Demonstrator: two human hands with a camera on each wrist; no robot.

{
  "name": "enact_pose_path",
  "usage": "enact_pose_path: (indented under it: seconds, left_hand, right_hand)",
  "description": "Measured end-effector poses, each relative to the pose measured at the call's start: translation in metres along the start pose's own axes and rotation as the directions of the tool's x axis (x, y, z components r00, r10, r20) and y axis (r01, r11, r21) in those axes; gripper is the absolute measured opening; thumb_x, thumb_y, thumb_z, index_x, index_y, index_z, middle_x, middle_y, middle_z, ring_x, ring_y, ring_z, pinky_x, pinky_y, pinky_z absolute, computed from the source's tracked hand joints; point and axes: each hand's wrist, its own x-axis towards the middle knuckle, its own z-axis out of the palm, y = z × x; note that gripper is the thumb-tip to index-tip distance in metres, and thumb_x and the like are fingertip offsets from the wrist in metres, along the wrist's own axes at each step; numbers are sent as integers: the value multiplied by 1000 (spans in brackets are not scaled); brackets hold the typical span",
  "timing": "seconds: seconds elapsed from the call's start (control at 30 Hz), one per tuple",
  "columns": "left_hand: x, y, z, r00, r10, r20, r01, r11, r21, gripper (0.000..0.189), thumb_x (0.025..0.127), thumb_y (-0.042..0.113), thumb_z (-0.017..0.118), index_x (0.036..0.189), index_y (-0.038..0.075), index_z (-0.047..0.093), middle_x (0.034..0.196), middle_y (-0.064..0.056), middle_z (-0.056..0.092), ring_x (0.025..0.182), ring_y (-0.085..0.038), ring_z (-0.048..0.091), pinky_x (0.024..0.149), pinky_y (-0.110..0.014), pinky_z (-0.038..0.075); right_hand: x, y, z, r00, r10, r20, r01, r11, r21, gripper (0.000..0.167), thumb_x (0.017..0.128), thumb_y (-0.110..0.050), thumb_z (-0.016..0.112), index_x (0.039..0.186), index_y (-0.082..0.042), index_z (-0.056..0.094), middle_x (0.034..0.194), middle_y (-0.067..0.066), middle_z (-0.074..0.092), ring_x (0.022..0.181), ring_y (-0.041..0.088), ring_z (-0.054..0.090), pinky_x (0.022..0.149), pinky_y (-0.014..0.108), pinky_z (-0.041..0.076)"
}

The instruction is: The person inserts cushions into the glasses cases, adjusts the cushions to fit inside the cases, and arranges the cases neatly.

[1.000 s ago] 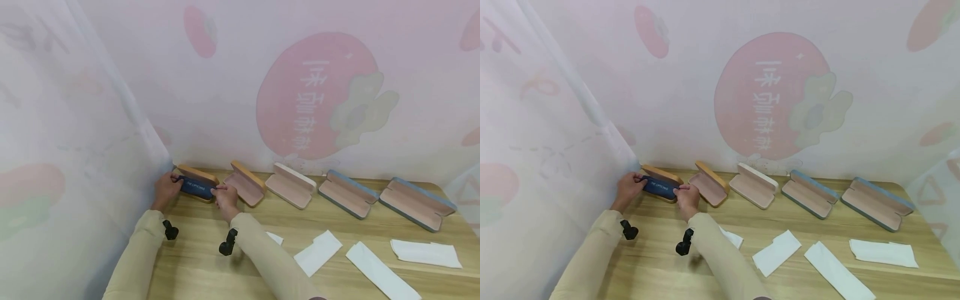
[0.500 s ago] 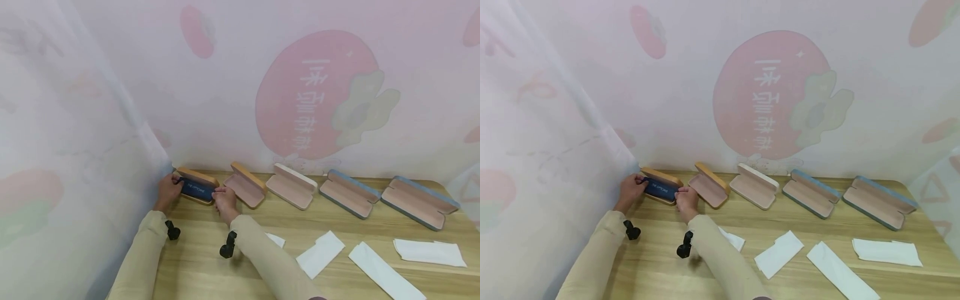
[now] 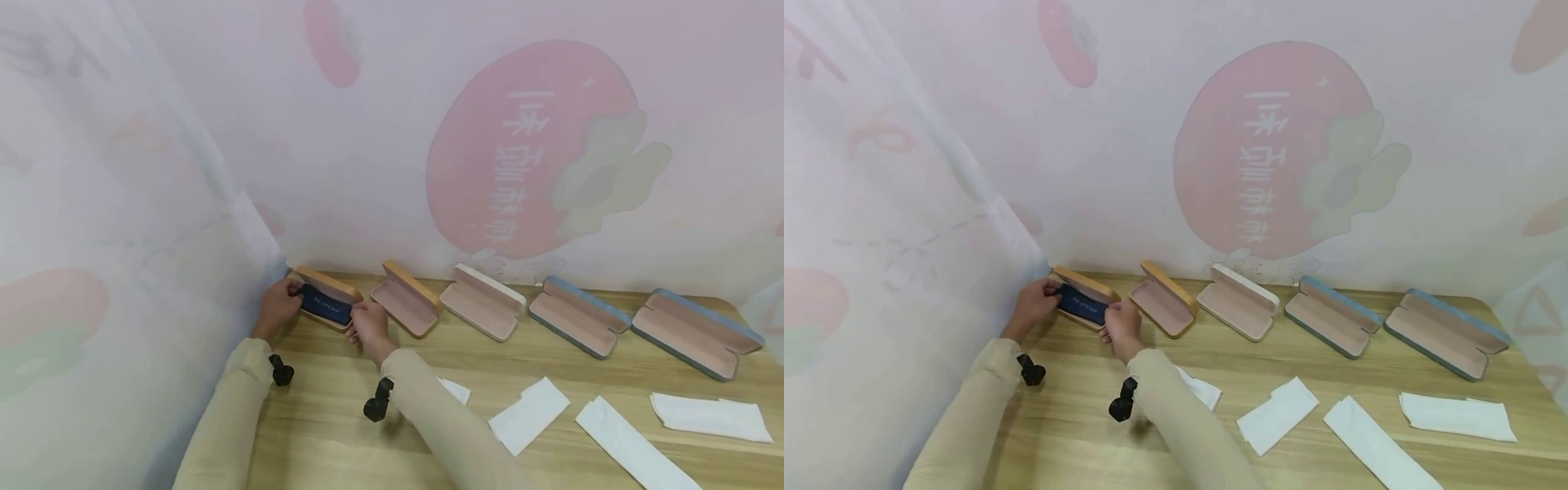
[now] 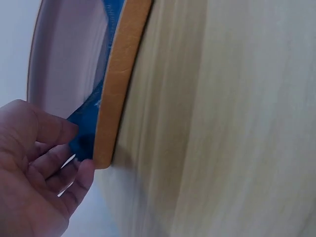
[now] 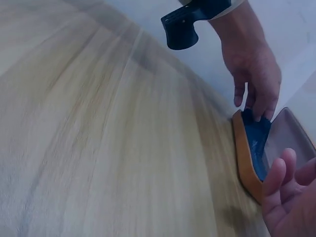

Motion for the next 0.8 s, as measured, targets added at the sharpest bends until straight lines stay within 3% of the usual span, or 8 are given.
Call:
enact_pose_path:
  seconds: [0.2,0.43,0.53,0.6,0.67,0.8]
  left_hand:
    - [1,-3,-5,996,47,74,-48,999,18,42,92,4,51,131,-6,62,132,-29,62,124,-44,58,104,-54,48]
    - [3,-4,-13,980,126,154,-133,990,37,56,83,-4,44,137,-8,57,139,-30,57,129,-47,54,106,-56,46]
    - [2,-5,-18,975,167,145,-173,984,30,56,82,-6,43,137,-9,56,138,-32,57,127,-49,55,104,-58,47]
    - [1,-5,-21,976,174,131,-178,984,17,55,83,-6,43,136,-9,56,135,-32,58,124,-49,56,102,-59,48]
    - [-1,-6,-23,980,162,114,-163,987,2,49,88,-4,47,136,-9,56,134,-32,59,122,-48,58,101,-58,49]
    - [-4,-8,-25,988,124,87,-122,992,-23,45,90,-2,51,133,-9,58,131,-31,61,119,-46,60,101,-56,49]
  right_hand:
    - [-6,-5,-5,1000,-1,-4,1,999,-34,32,98,-11,49,113,7,70,75,13,63,44,11,52,43,23,47]
    - [-14,-8,-10,1000,-22,16,23,999,-49,29,99,-9,48,112,6,70,66,8,56,48,14,54,48,26,50]
    - [-16,-10,-11,999,-41,17,42,998,-48,24,98,-8,48,92,2,68,63,11,57,48,15,55,47,27,50]
    - [-16,-11,-13,999,-50,17,51,997,-52,24,99,-9,47,80,-1,61,66,17,59,49,16,55,46,26,49]
    - [-17,-11,-14,999,-49,11,49,997,-61,25,100,-10,47,82,-1,61,76,21,65,50,16,56,45,25,47]
    - [-17,-9,-16,1000,-29,6,29,996,-84,29,101,-13,48,112,4,69,104,26,68,52,15,56,45,23,46]
